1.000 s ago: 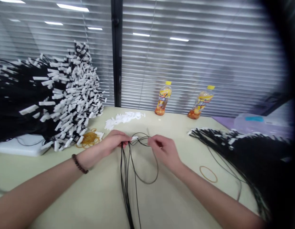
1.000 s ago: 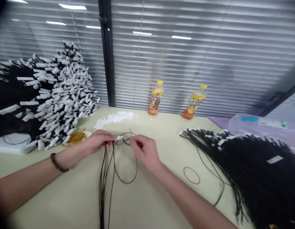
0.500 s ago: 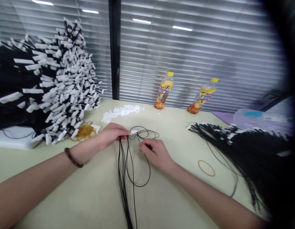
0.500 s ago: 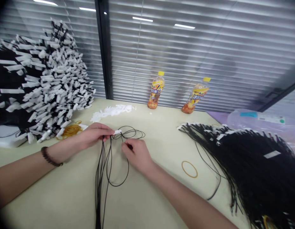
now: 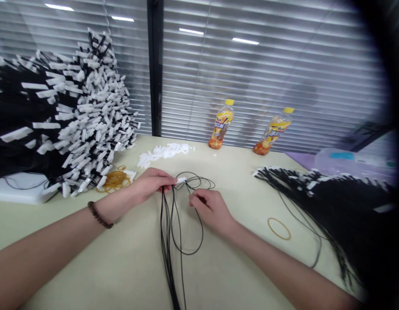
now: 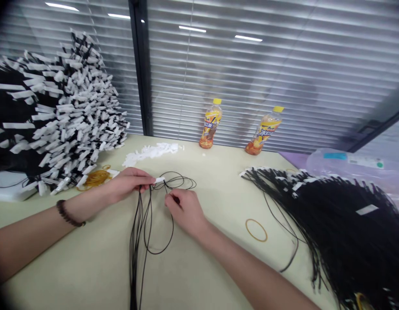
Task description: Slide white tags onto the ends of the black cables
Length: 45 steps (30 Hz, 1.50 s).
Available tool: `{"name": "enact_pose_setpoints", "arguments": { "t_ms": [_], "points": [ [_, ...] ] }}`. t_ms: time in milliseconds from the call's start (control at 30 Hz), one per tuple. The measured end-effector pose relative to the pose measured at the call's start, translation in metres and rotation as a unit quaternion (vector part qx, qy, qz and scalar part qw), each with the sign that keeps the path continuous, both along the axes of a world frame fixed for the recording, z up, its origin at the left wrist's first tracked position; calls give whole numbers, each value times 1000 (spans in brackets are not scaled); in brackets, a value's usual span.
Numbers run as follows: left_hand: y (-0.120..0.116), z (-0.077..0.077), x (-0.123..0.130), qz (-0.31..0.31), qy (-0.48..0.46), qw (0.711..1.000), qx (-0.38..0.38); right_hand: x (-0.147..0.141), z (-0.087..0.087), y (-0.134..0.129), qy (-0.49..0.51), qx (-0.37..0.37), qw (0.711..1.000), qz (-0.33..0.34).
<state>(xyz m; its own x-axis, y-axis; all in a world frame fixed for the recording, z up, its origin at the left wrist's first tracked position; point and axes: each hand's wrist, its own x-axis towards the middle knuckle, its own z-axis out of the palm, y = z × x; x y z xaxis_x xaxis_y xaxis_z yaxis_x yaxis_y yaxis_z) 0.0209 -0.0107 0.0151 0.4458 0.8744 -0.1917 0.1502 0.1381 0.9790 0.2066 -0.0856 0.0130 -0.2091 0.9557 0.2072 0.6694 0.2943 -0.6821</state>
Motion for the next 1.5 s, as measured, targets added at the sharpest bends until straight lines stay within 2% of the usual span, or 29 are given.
{"name": "enact_pose_setpoints", "arguments": {
  "t_ms": [400, 633, 933, 1033, 1233, 1500],
  "points": [
    [-2, 3, 0, -16, -2, 1000, 8, 0, -2, 0, -17, 29, 999, 4],
    [-4, 5, -2, -54, 7, 998, 19, -3, 3, -6, -101, 102, 989, -25],
    [-9, 7, 1, -117, 54, 990, 60, -5, -2, -10, -200, 148, 968, -33],
    [-10, 7, 0, -128, 53, 988, 61, -4, -2, -10, -183, 182, 966, -24],
    [-8, 7, -1, -131, 54, 988, 64, -4, -1, -6, -133, 232, 962, 50],
    [-9, 8, 1, -129, 50, 988, 62, -5, 0, -6, -136, 228, 963, 42]
  ]
}}
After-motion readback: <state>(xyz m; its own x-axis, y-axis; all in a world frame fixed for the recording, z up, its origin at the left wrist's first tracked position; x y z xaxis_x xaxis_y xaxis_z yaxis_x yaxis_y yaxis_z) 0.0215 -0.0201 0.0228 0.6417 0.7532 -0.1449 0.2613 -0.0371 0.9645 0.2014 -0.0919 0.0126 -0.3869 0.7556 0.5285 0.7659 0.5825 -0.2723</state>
